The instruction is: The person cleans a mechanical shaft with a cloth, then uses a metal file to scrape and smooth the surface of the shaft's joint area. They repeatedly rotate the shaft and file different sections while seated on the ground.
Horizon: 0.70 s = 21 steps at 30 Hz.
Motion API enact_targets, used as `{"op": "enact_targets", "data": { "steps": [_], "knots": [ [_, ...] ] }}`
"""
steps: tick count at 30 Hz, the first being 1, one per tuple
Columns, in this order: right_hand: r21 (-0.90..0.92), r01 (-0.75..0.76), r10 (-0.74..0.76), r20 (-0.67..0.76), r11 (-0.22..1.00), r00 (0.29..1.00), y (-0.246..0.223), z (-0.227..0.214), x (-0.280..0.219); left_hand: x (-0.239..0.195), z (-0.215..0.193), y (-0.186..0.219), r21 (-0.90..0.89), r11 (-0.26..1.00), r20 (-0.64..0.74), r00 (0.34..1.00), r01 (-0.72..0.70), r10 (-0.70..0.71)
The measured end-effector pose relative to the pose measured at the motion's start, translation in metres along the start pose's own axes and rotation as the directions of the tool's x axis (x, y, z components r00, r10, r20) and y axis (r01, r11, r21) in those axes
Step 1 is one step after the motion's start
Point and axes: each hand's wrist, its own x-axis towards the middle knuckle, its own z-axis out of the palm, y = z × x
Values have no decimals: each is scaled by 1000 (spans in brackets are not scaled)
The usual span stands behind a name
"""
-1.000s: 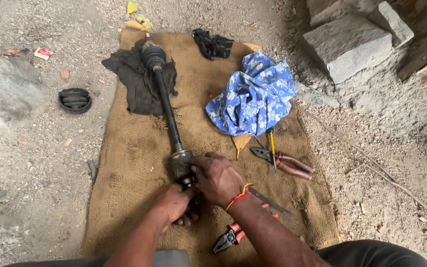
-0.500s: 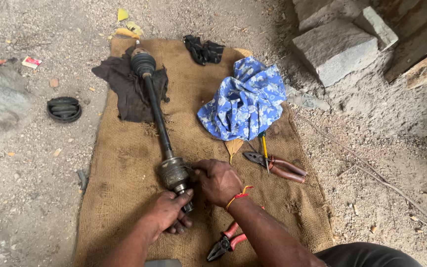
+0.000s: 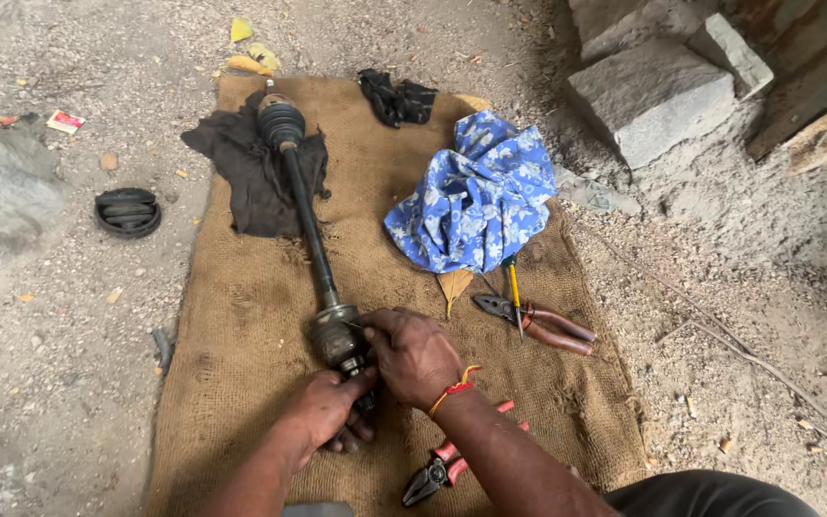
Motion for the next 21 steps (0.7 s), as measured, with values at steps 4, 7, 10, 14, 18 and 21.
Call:
{"op": "enact_targets", "data": {
  "steps": [4,7,10,14,18,21],
  "knots": [
    [76,3,0,-48,997,999,2,2,-2,0,0,1,-8,1000,20,1000,-5,6],
    [115,-42,44,-14,992,999,3,-1,-2,7,0,-3,-39,999,45,999,2,0],
    [105,-7,13,-59,994,998,6,0,-3,13,1,-8,-52,999,58,998,6,-3],
    [-36,-183,185,102,983,977,24,9,-2,23,-1,-17,-88,996,61,998,-12,17],
    [11,139,-138,-62,990,988,53,31,0,30,-1,-14,-90,996,68,998,7,-1],
    [62,-24,27,-49,998,998,58,42,7,22,2,-17,-102,994,78,997,35,-27]
  ]
}}
